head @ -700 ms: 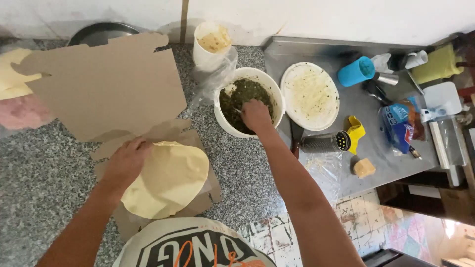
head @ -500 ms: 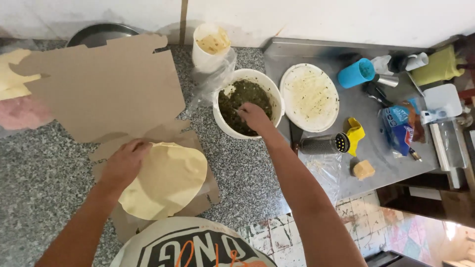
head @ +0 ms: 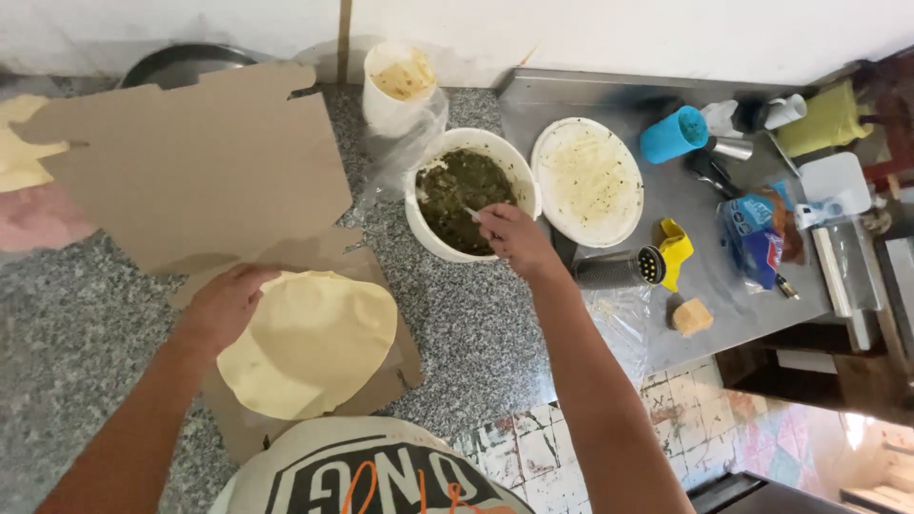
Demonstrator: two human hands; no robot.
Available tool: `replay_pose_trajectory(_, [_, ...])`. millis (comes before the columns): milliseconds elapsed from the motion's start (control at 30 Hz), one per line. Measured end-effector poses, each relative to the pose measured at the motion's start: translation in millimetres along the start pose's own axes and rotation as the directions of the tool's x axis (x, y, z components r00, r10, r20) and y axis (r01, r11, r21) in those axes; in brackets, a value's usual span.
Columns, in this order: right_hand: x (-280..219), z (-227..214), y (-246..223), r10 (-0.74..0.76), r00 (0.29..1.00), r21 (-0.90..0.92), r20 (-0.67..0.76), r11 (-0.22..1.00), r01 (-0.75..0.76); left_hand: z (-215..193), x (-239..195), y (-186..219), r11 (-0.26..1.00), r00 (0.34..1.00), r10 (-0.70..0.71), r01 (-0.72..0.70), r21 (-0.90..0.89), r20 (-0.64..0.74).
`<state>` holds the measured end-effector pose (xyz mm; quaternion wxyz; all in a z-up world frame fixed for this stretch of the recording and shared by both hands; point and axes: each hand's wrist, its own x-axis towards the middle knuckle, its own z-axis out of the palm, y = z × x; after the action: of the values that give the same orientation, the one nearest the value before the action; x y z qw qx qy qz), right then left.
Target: Adding green filling to a tart shell using a spoon and spreading it evenly.
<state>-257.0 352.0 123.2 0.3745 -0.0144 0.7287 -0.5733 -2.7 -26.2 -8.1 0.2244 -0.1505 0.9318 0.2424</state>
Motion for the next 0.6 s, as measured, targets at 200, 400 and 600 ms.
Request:
replay_pose_trajectory(200, [-36.3, 32.4, 36.7, -0.019, 1.000, -0.124, 0.016, 0.992, 0.020, -34.5, -11.6, 12.9, 0.993, 0.999, 0.054, -0.053, -0.109, 0.004])
replay_pose_trajectory(400, [-48.3, 166.6, 82.8, -0.057, 0.991, -0.668, 0.125, 0.733, 0.126, -47.9, -18.8, 12.8, 0.987, 0.998, 0.062, -0.066, -0.147, -0.028])
replay_pose_trajectory(600, [-38.9, 208.7, 144.6, -0.429, 0.886, -0.961, 0.178, 0.119, 0.250, -32.4, -8.7, 3.3, 0.968, 0.996, 0.077, -0.083, -0.237, -0.037])
